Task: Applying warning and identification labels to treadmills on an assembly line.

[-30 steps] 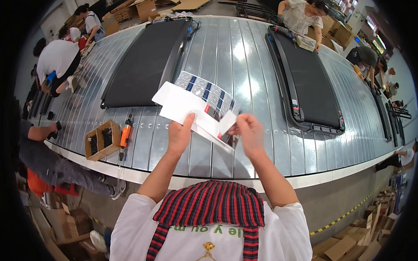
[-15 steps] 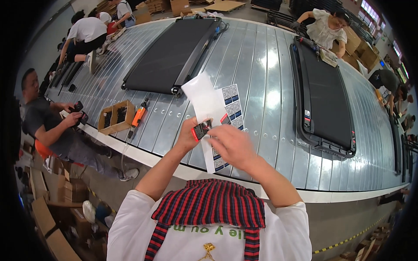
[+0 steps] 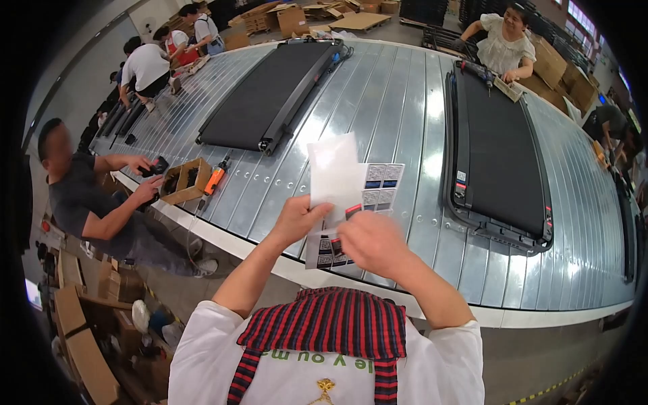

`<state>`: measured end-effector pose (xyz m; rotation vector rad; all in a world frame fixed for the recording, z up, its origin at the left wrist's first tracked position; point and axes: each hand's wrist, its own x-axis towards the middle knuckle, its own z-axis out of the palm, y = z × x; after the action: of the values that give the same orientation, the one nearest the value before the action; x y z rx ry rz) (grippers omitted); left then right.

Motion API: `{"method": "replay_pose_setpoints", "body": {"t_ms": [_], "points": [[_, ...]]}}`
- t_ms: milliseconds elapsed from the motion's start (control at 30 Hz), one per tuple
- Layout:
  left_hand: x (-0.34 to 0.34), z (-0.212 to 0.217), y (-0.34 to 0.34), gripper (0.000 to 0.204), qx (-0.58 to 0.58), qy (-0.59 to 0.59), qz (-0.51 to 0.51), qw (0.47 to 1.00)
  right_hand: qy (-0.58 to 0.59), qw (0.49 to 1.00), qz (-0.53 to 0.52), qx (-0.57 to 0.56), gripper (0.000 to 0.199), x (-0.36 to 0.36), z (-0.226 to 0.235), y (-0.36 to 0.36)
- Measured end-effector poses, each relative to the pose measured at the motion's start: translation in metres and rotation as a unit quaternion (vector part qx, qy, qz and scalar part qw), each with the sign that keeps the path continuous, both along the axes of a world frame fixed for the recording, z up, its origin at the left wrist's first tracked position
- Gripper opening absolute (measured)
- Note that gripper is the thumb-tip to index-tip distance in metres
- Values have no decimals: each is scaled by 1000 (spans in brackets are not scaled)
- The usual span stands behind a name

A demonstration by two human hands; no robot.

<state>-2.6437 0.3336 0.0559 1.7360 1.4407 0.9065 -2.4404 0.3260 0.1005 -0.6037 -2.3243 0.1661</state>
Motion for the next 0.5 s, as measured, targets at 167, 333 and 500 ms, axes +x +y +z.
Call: {"method": "replay_pose_setpoints", "body": {"t_ms": [167, 333, 500], "points": [[1, 6, -24, 25, 18, 9, 6, 1000, 127, 989, -76, 12, 37, 57, 15, 25], [6, 31, -45, 25, -8, -15, -14, 1000, 82, 986, -50, -133, 70, 69, 10, 44], [3, 36, -50, 25, -44, -66, -1, 997, 138, 914, 12, -381, 52, 54, -5, 47]]}}
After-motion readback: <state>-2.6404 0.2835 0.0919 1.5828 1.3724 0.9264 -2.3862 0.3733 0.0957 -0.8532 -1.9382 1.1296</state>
